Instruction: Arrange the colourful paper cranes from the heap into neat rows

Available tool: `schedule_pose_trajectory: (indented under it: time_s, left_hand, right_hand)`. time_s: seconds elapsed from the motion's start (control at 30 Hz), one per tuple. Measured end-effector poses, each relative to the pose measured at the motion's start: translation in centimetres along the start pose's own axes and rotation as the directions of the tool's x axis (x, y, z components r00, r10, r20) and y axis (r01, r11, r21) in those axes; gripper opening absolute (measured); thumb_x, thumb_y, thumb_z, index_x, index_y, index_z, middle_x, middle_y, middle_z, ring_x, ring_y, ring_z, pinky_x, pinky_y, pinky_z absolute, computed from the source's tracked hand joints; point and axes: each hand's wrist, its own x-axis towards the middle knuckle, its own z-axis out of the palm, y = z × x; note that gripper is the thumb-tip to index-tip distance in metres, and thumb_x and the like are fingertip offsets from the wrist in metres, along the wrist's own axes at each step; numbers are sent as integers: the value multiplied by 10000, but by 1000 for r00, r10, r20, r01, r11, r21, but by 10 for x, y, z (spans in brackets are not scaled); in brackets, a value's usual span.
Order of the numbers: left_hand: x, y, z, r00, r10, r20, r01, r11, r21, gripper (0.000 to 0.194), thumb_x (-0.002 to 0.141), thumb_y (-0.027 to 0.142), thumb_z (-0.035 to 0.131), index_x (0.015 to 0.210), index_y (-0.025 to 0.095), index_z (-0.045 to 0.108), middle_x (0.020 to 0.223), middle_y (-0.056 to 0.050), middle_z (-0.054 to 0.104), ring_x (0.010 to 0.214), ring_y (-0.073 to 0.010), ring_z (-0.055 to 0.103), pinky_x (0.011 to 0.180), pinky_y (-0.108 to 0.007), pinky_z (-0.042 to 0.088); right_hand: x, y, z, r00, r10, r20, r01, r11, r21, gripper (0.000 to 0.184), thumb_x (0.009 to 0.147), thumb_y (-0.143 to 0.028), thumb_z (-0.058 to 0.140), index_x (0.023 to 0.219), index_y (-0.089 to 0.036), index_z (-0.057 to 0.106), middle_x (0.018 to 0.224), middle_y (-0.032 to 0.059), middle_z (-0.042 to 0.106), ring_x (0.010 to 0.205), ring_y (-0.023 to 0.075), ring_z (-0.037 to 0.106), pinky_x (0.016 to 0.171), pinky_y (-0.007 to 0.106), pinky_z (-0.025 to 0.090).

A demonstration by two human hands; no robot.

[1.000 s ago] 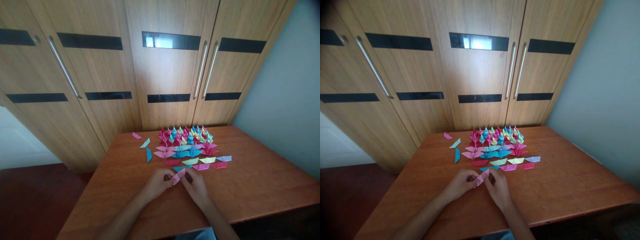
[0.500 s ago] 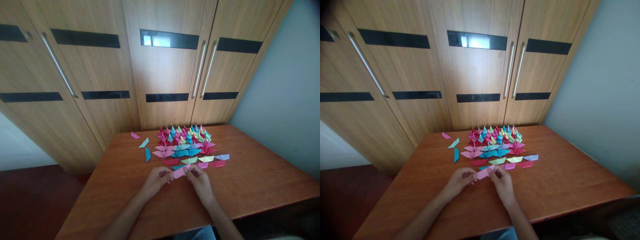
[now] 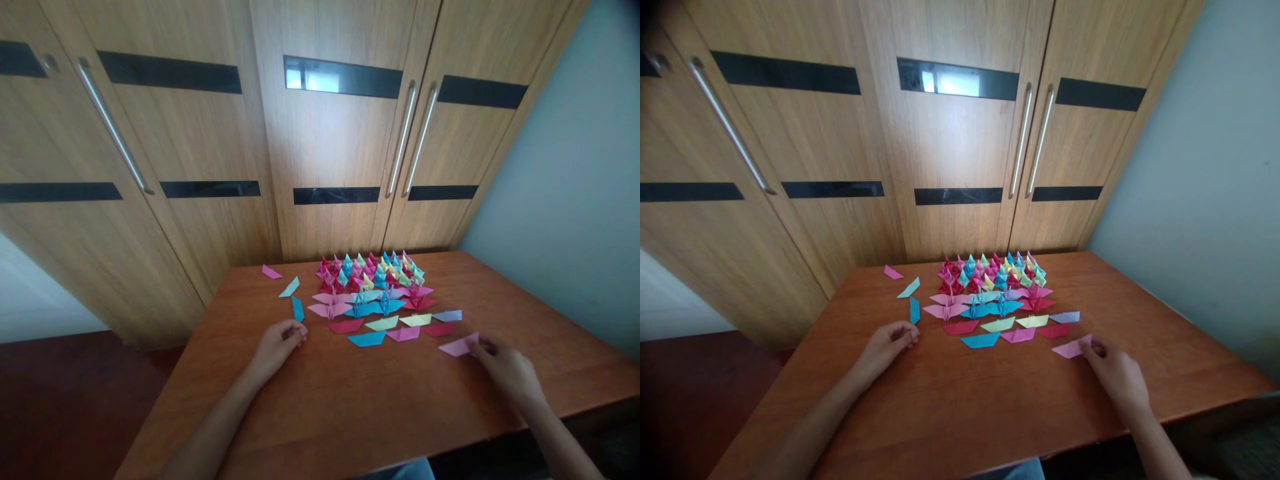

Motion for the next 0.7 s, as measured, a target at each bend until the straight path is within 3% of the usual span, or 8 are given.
schedule_pose_trajectory:
  time_s: [0.07,0.17,0.7]
  left_hand:
    - [0,2,3,1000,20,12,-20,999,27,190,749,330,539,734,164,631,680,-12,614,645,-145,548,625,-238,417]
    - [-1,4,4,999,28,18,-28,998,53,206,758,345,530,732,170,635,680,-12,620,650,-153,550,630,-243,414]
    - [-3,6,2,1000,28,14,-29,998,57,200,757,334,531,743,167,641,694,-15,624,665,-157,554,641,-241,415]
  right_hand:
    - [6,5,-1,999,53,-8,-53,974,-218,477,743,-622,454,919,-247,692,874,111,704,800,312,654,623,353,455]
    - [10,3,0,998,62,-16,-64,936,-345,524,776,-633,379,922,-238,692,912,140,683,782,320,647,602,375,454]
    - [18,-1,2,990,110,-92,-136,925,-354,553,802,-608,358,1096,-229,634,942,176,673,781,351,649,559,381,457]
